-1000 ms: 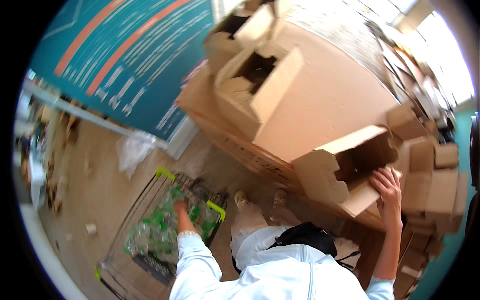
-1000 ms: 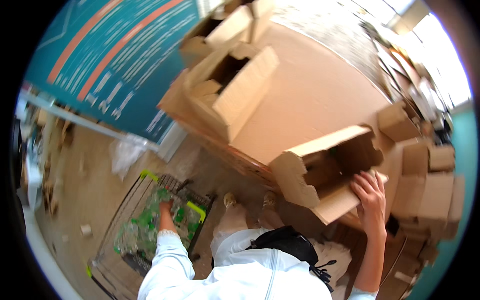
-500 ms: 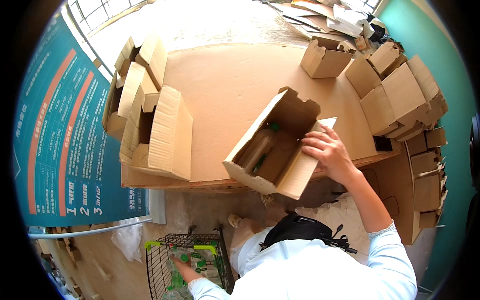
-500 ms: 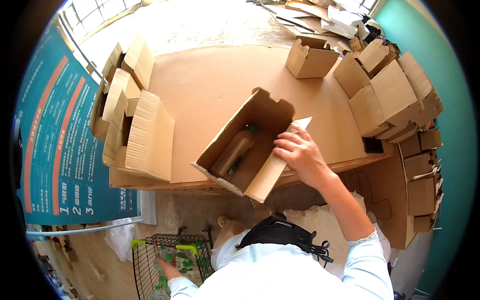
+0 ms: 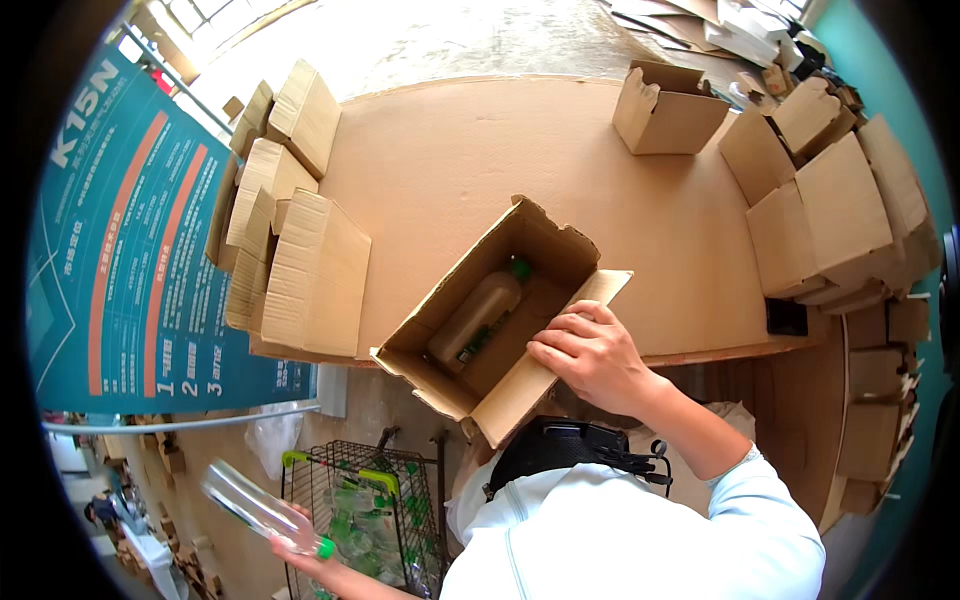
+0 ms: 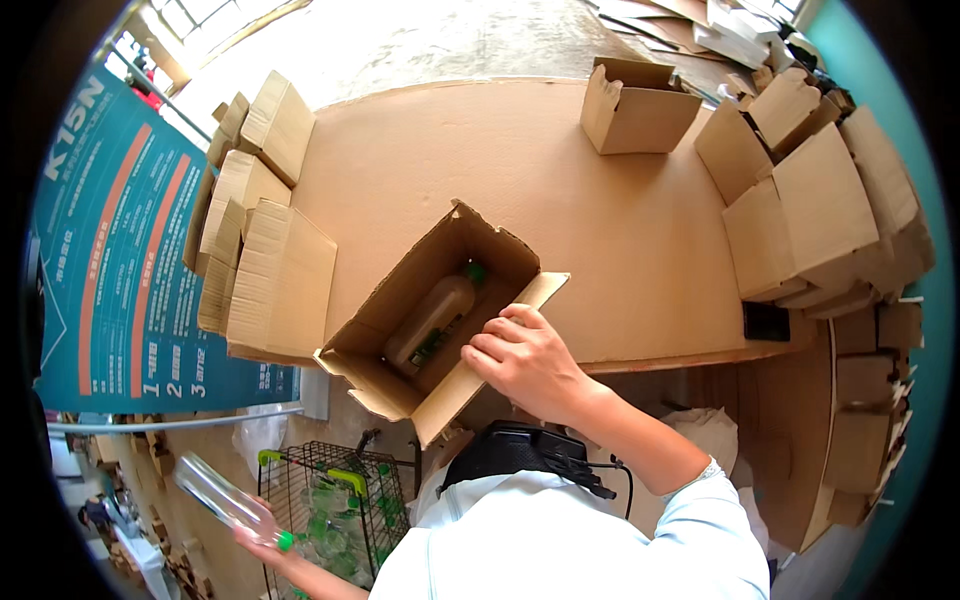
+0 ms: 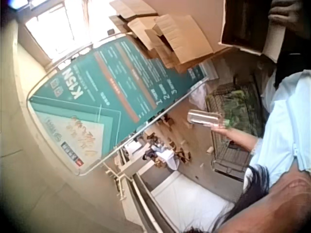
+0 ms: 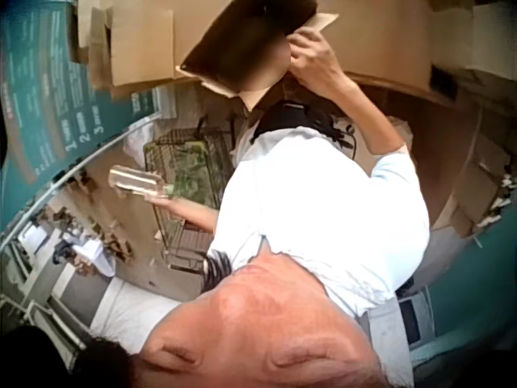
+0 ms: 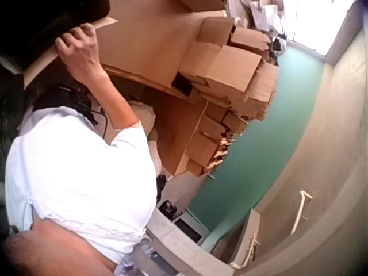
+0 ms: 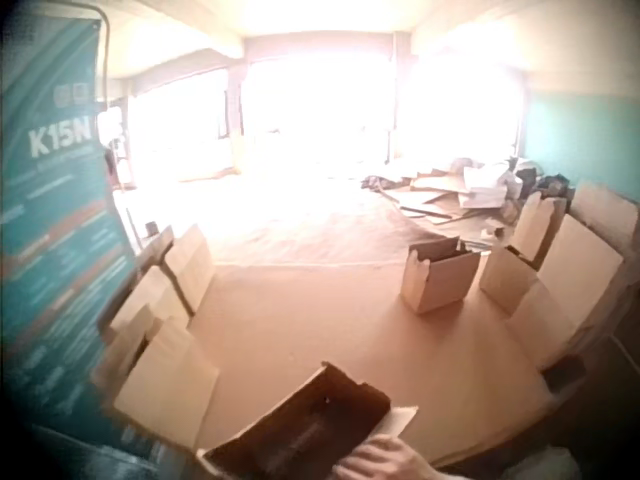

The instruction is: The person picks up plastic bottles from a shopping cart and places them into cardboard boxes on a table, then folds and closes the top flaps of the boxes.

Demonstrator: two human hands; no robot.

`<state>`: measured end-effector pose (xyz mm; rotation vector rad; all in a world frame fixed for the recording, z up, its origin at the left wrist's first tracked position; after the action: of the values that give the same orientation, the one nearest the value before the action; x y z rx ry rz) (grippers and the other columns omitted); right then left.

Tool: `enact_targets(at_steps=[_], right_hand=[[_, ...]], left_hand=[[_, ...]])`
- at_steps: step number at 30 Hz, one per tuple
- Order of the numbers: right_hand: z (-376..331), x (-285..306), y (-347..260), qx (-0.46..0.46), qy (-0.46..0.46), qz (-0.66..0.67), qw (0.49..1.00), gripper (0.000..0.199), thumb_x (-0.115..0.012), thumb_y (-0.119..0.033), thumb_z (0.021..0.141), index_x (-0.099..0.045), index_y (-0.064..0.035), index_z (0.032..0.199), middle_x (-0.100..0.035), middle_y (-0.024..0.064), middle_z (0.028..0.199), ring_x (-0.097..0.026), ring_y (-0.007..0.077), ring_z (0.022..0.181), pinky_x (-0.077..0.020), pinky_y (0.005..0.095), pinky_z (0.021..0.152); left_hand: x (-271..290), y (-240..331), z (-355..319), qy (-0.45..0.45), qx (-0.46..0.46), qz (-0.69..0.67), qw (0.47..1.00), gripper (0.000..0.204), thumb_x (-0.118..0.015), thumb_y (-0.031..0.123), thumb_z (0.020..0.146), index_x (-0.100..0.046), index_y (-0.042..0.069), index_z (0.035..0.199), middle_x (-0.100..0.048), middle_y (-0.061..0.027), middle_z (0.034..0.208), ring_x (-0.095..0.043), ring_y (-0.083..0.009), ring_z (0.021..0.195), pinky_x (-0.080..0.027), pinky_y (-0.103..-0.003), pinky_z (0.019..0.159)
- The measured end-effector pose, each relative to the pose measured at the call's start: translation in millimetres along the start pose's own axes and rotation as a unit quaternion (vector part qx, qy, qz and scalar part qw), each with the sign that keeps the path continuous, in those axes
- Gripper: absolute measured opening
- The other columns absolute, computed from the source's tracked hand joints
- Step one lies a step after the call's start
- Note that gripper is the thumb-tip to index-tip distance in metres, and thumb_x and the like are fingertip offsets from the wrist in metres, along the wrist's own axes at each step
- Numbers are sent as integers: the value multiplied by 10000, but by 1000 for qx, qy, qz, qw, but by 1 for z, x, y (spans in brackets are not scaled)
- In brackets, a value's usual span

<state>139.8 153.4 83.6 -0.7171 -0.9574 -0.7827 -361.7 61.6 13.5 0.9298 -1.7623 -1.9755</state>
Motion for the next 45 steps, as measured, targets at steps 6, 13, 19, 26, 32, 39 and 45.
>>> enact_targets(at_steps=[6, 13, 19, 26, 32, 39, 45], right_hand=[[-3, 1, 3, 51, 26, 70, 996, 212, -622, -96, 812, -626, -79, 1024, -644, 34, 995, -601, 173, 1008, -403, 377, 999], [-11, 23, 28, 80, 123, 138, 980, 233, -642, -81, 762, -610, -21, 985, -561, 74, 977, -556, 226, 987, -444, 394, 957], [-16, 26, 35, 61, 151, 154, 974, 237, -647, -83, 729, -612, -12, 952, -552, 82, 939, -558, 231, 959, -453, 399, 940], [-20, 24, 33, 68, 155, 185, 968, 256, -645, -66, 696, -614, 1, 941, -561, 99, 953, -561, 247, 966, -456, 401, 944], [-19, 21, 35, 60, 129, 178, 974, 241, -662, -79, 742, -637, -41, 979, -581, 79, 958, -586, 231, 940, -469, 391, 918], [-18, 53, 49, 7, 155, 252, 955, 324, -667, -66, 781, -645, -34, 1102, -626, 114, 1095, -598, 269, 1043, -464, 426, 975], [-75, 41, 153, -333, 191, 338, 859, 366, -645, -21, 834, -600, -25, 1198, -650, 117, 1116, -626, 220, 991, -501, 345, 884]], left_hand=[[-209, 70, -37, -449, 124, -12, 885, 864, -645, 511, 808, -341, -22, 1416, -602, -183, 1061, -633, -214, 788, -540, -318, 669], [-418, 69, -128, -653, -115, 469, 584, 750, -674, 357, 787, -423, -53, 1363, -643, -247, 1038, -668, -325, 922, -503, -367, 837], [-453, -31, -140, -687, -51, 596, 414, 640, -622, 427, 841, -488, -53, 1244, -652, -286, 984, -647, -406, 921, -509, -436, 803], [-421, -122, -159, -803, -126, 438, 383, 606, -589, 181, 881, -361, 9, 1415, -480, -276, 1339, -422, -380, 1292, -380, -428, 1057], [-392, -171, -159, -810, -136, 533, 205, 234, -559, 208, 880, -662, 42, 1008, -633, -217, 1097, -577, -385, 1055, -458, -446, 916], [-452, -37, -148, -755, -170, 419, 475, 415, -546, 165, 921, -515, 20, 1308, -557, -222, 1245, -554, -389, 1111, -455, -417, 936], [-349, 83, -81, -539, -56, 157, 826, 346, -560, 120, 926, -564, 8, 1254, -610, -151, 1236, -614, -233, 1088, -512, -332, 860]])
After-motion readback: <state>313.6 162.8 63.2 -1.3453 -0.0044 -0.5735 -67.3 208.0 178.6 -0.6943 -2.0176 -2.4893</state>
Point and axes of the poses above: each hand's wrist, its own z-axis towards the middle knuckle, its own x-axis out of the back of the hand, y = z × x, the point moved 8 cm from there along z, towards the middle knuckle
